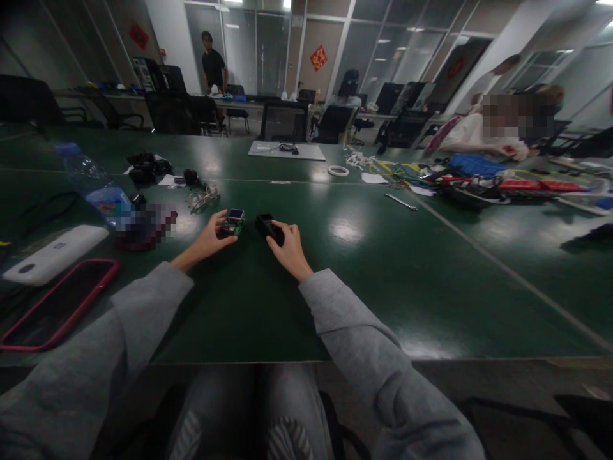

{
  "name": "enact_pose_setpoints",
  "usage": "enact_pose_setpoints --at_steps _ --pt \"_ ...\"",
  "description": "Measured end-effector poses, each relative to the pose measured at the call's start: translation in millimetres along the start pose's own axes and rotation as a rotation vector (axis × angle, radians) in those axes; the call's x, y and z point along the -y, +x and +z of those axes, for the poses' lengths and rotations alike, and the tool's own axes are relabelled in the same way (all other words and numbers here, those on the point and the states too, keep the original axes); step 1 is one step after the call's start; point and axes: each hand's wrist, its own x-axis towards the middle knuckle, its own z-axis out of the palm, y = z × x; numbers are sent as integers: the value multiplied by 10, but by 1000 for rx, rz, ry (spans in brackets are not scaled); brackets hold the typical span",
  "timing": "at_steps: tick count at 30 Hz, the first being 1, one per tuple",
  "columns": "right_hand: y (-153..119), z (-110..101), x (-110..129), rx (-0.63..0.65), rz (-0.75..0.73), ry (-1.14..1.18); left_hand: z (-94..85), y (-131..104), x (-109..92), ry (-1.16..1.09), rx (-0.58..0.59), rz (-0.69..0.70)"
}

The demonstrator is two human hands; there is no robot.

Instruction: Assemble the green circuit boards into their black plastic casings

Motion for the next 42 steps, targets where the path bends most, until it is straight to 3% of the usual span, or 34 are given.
enact_pose_setpoints --at_steps 4,6,11,14,17,26,33,38,42 --pt "61 4 -106 -39 210 194 -40 13 -17 -22 -34 -15" --pt "71 1 -113 -54 245 236 -42 10 -36 -8 -46 -11" --pt "61 -25 -44 -33 233 220 -37 -21 -102 95 -38 44" --pt "63 -32 -48 -30 214 74 -47 -34 -132 136 -23 53" --pt "72 -31 -75 -45 160 -119 -59 -39 -143 157 -15 67" --pt "23 -62 58 -9 -65 -239 -52 -2 -55 173 10 71" --pt "97 -107 -70 -38 97 -99 -67 -37 -103 167 24 60" --pt "91 -84 -80 -127 92 -115 -57 -33 -109 165 27 69" --pt "77 -129 -55 -124 107 -135 -57 -45 -132 167 29 74"
